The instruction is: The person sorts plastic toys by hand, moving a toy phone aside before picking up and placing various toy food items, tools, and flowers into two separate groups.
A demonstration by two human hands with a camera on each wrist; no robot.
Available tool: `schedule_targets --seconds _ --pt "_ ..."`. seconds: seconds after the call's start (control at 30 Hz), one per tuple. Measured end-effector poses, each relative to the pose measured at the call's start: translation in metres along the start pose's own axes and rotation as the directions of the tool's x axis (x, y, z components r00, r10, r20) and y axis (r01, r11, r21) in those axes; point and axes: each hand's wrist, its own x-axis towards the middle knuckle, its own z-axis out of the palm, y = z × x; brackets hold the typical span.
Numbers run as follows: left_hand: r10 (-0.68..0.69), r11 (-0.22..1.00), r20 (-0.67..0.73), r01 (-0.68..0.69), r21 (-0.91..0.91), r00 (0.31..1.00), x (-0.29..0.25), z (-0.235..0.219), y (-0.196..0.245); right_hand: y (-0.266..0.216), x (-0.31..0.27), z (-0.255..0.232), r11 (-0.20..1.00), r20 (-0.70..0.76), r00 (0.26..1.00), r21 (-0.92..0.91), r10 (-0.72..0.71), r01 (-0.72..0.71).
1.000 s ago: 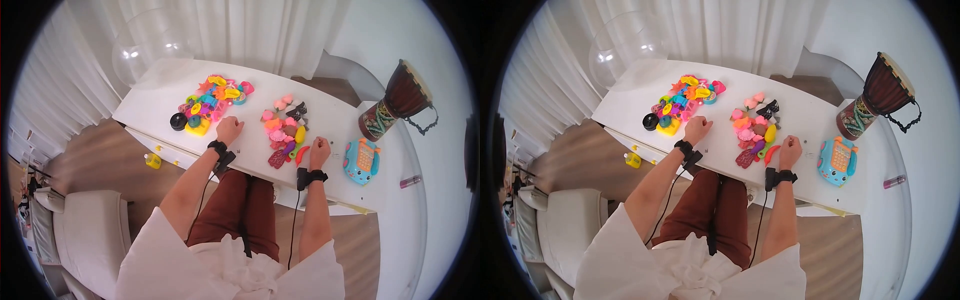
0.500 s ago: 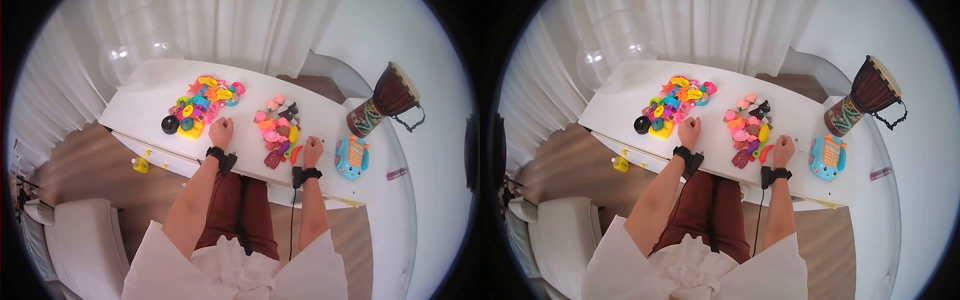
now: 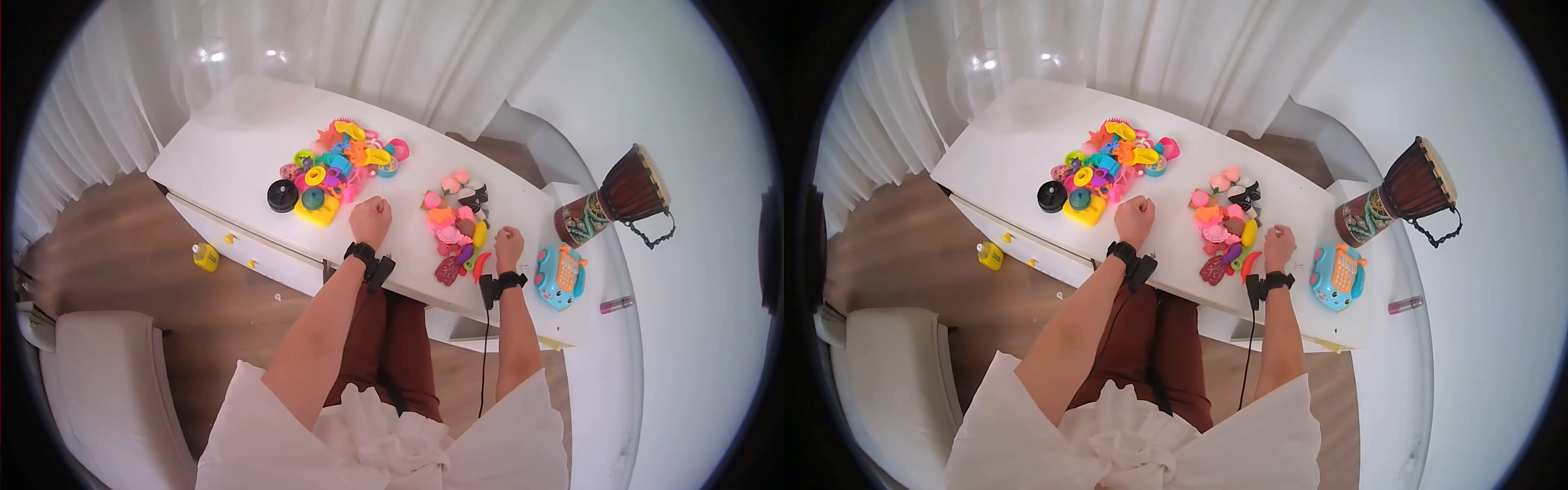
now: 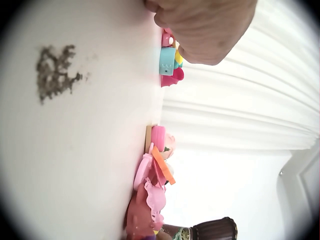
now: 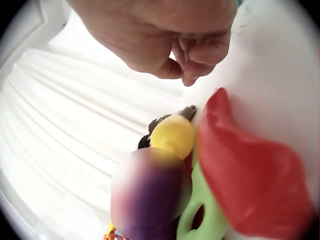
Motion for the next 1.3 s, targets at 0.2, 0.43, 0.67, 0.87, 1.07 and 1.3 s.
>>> schedule_targets --seconds 0.2,0.43,0.67,0.87,1.07,1.3 --pt "-0.012 1.0 -0.002 0.012 -0.002 1.0 0.0 0.0 0.0 -0.111 -0.018 0.035 0.869 0.184 0.912 -0.284 -0.366 0.406" --pt "-0.064 0.998 0.031 0.064 -0.007 0.997 0.001 -0.005 0.005 -0.145 -0.026 0.08 0.654 0.492 0.672 -0.243 -0.554 0.717" --pt "-0.05 0.997 -0.031 0.049 -0.058 0.998 0.001 -0.004 0.005 -0.16 -0.029 0.095 0.547 0.699 0.62 -0.382 -0.356 0.745" --pt "-0.05 0.999 0.015 0.05 0.01 0.999 0.001 -0.003 0.002 -0.13 -0.016 0.11 0.518 0.663 0.609 -0.369 -0.435 0.772" --pt "-0.066 0.998 0.019 0.067 -0.019 0.998 0.001 -0.006 0.004 -0.144 -0.02 0.11 0.446 0.647 0.614 -0.433 -0.451 0.784" --pt "-0.048 0.998 0.009 0.048 -0.038 0.999 0.001 -0.007 0.004 -0.188 -0.039 0.136 0.621 0.659 0.539 -0.136 -0.524 0.772"
